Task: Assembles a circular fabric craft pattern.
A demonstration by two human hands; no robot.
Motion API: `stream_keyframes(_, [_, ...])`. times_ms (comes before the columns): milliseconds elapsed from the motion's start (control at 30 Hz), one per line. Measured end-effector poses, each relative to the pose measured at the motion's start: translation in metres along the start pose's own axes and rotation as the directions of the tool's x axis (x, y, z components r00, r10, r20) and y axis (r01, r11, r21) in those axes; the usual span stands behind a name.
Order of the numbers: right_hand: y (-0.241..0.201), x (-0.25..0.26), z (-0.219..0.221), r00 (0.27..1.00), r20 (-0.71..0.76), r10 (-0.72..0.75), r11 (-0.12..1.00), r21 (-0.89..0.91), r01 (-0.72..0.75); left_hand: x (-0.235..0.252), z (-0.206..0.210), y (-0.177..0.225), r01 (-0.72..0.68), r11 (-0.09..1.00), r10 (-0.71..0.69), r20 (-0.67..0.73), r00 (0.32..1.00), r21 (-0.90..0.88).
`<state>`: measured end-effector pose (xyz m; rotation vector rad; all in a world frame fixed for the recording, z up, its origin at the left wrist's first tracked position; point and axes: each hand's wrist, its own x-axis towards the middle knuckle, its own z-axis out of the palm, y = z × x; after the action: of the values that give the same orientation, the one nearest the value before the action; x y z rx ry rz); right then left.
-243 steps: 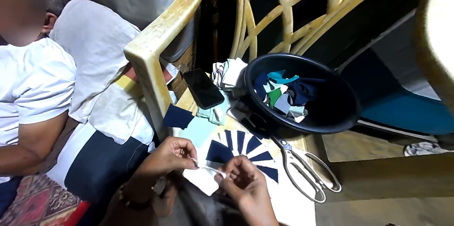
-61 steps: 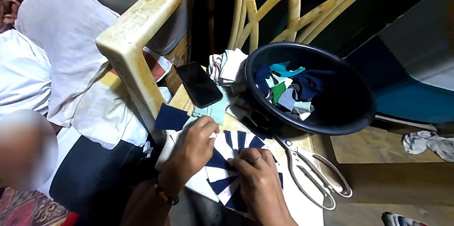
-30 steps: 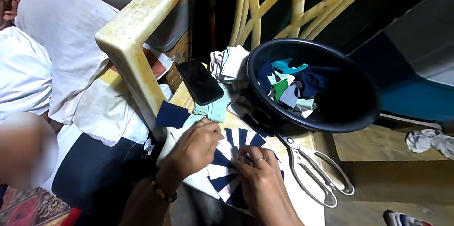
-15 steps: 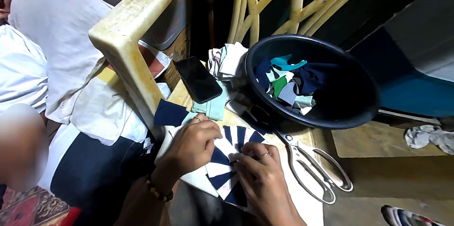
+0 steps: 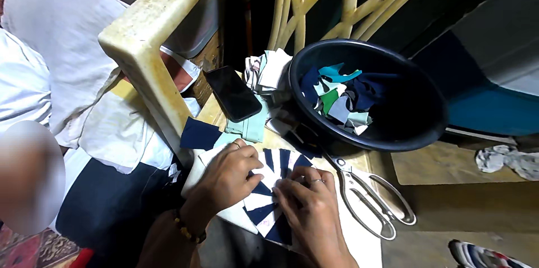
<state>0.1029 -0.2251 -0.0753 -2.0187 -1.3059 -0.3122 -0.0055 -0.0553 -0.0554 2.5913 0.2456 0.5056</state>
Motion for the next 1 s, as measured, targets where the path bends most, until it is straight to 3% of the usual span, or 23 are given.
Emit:
stream_keyframes(133, [-0.008,0.0,-0.002,0.987,0.062,-0.145,0.989,0.007,0.145,-0.001,0.0,-0.002,-0.012,0.999,0.01,-0.045,0.999,-0.049])
stream_keyframes(200, [-0.011,-0.003,-0.002,0.959,0.198,-0.204,0.977,-0.017,0.211,-0.003,-0.002,-0.005,-0.006,0.996,-0.008,-0.154,0.988,-0.091])
stream_keyframes(300, [-0.009,-0.01,0.002,0.931,0.293,-0.219,0.969,-0.051,0.244,-0.004,-0.005,-0.007,0.052,0.996,-0.076,-0.386,0.919,-0.071])
stream_keyframes(367, [-0.007,-0.013,0.002,0.918,0.342,-0.203,0.97,-0.061,0.237,-0.005,-0.006,-0.009,0.068,0.997,-0.082,-0.443,0.893,-0.047])
stream_keyframes(433, [-0.006,-0.014,0.003,0.908,0.371,-0.194,0.971,-0.063,0.233,-0.007,-0.005,-0.009,0.047,0.999,-0.046,-0.372,0.927,-0.006])
stream_keyframes(533, [-0.004,-0.015,0.004,0.905,0.374,-0.203,0.969,-0.056,0.24,-0.012,-0.003,0.0,-0.004,0.996,0.014,-0.118,0.993,0.084])
stream_keyframes(600, [-0.003,-0.016,0.006,0.911,0.359,-0.205,0.969,-0.056,0.24,-0.018,0.002,0.009,0.007,0.991,-0.012,0.039,0.999,0.135])
stream_keyframes(667, [-0.002,-0.018,0.008,0.918,0.338,-0.208,0.968,-0.064,0.243,-0.025,0.009,0.016,0.032,0.983,-0.051,0.105,0.993,0.183])
stream_keyframes(1000, [-0.004,-0.019,0.008,0.925,0.321,-0.203,0.964,-0.101,0.247,-0.034,0.025,0.019,0.064,0.933,-0.068,0.001,0.998,0.355])
